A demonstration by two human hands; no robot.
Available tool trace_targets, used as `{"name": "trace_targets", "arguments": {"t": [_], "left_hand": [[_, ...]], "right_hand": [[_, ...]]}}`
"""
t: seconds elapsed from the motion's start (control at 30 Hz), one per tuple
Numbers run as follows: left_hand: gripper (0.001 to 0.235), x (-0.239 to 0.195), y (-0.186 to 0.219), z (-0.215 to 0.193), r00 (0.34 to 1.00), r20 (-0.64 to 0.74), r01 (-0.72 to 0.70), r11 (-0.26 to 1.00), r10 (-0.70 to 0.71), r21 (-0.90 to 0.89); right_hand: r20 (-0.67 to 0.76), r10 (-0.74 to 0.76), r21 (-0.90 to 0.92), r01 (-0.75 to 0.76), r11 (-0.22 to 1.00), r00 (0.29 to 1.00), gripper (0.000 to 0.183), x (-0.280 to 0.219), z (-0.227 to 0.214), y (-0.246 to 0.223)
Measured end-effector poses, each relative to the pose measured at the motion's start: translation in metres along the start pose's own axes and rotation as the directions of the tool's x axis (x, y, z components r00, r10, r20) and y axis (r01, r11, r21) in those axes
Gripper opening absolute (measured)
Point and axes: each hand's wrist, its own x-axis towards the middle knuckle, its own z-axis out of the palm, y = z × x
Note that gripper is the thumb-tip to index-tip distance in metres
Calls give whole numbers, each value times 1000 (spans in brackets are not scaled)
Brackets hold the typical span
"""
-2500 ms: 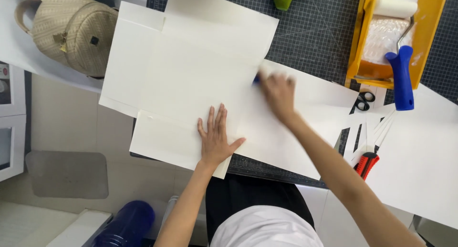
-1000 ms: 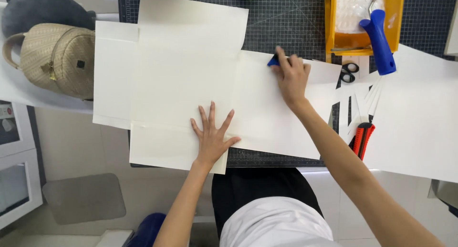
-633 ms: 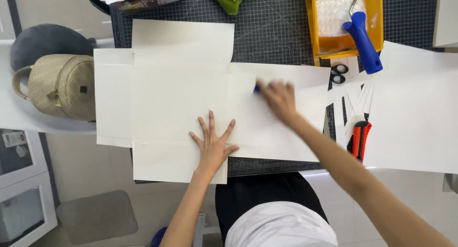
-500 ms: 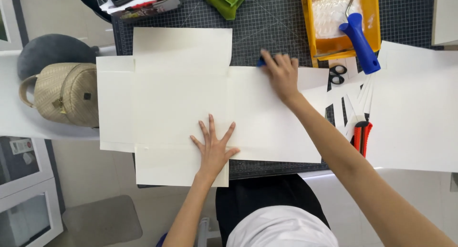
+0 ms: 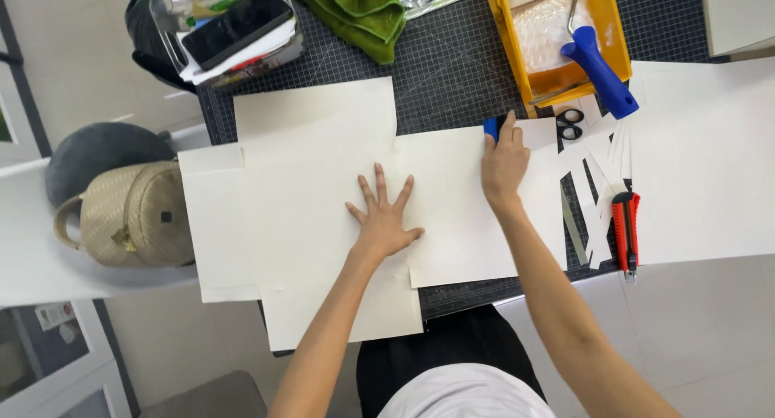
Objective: Applying adhesive to cardboard sheets using a scraper and roller, then folding and trimming the material.
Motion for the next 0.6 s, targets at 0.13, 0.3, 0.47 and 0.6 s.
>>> {"name": "trace_targets", "arguments": {"t": [0.13,0.3,0.47,0.6], "left_hand": [[100,-2,-1,-6,997,76,-2,1000,1,13],[91,2,-6,-12,994,104,-32,999,28,30],[95,-2,3,-14,996,79,-52,998,50,20],[109,2,9,-12,998,63,-15,1000,14,25]], "right_hand": [[91,-31,80,23,997,995,65,-30,-10,-112],[-25,-21,-141,17,990,999,65,-22,17,-42],[-1,149,-171,-147,974,989,59,-30,-10,13],[91,44,-138,-31,990,995,53,-60,-12,-27]]}}
